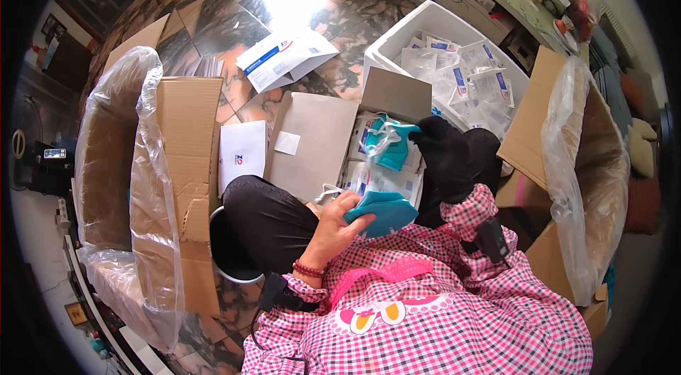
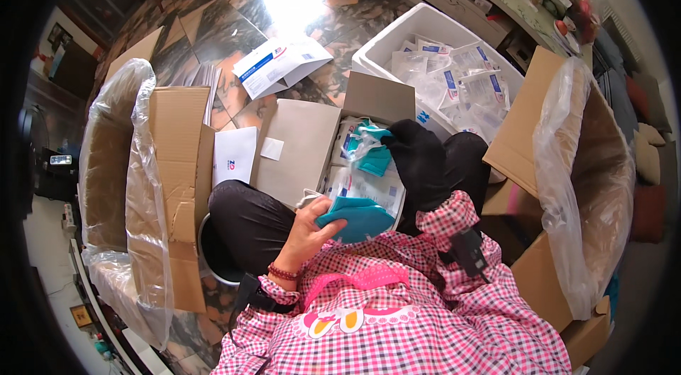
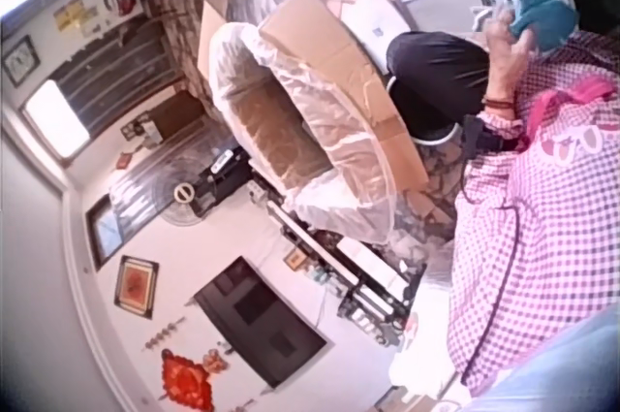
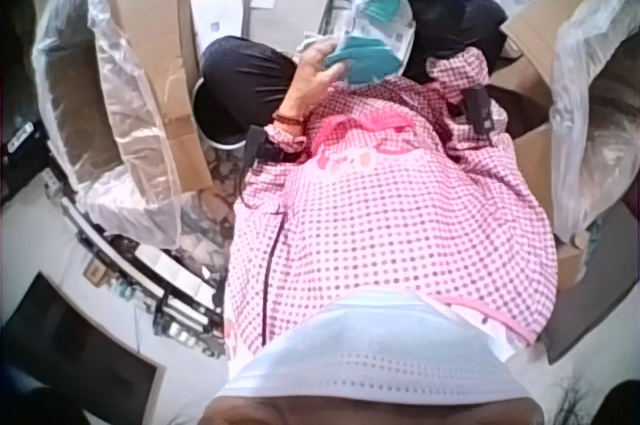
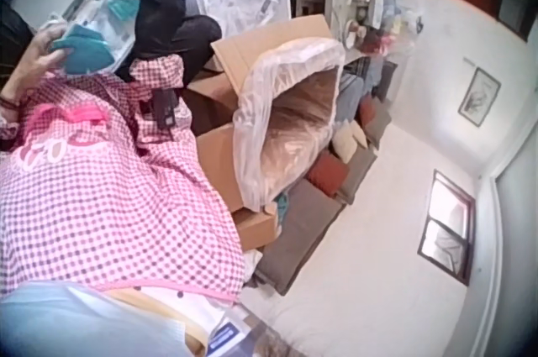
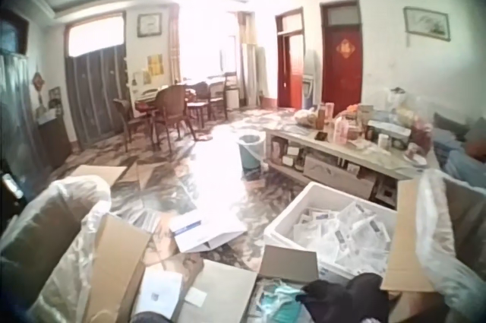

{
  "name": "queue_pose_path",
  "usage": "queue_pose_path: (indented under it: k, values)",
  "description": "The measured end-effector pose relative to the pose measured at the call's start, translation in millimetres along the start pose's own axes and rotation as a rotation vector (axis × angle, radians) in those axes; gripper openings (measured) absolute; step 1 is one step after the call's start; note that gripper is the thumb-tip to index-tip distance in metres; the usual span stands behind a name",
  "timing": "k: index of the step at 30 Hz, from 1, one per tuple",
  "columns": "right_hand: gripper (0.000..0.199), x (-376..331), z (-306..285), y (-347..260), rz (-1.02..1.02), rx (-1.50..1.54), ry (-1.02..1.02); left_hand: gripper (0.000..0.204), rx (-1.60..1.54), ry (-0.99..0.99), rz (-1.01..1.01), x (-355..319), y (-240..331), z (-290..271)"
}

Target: Sorting, untangling, and organizing green face masks before packing them into plastic bags and cardboard boxes.

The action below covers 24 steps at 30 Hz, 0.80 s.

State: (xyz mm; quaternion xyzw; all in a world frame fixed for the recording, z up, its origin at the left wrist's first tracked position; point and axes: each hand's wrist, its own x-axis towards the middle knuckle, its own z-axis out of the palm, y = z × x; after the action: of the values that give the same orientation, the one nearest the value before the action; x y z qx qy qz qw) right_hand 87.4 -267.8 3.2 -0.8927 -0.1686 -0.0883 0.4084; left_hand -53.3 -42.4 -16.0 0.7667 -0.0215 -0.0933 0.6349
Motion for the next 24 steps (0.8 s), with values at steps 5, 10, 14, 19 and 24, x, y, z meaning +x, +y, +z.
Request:
queue_pose_path:
  k: [5, 10, 14, 19, 24]
  values:
    - [0.015, -1.2, -12.5, -37.7, -0.310, -0.221, -0.154, 0.020, 0.054, 0.169, 0.231, 1.3, 15.6, 8.7]
    - [0.025, -17.8, -12.2, -39.2, 0.167, 0.527, -0.610, 0.018, 0.186, 0.152, 0.307, 4.1, 14.7, 5.0]
    - [0.044, -3.0, 12.9, 0.8, 0.605, 0.639, -0.290, 0.020, 0.037, 0.028, 0.143, -9.4, 13.8, 3.7]
    - [0.082, -0.3, 57.3, 68.2, 0.228, -0.210, -0.205, 0.021, -0.116, -0.048, 0.004, -17.1, 1.0, 3.7]
    - [0.068, 1.1, 88.2, 73.8, 0.275, -0.326, -0.185, 0.018, -0.240, -0.026, 0.029, -18.0, 0.1, 12.1]
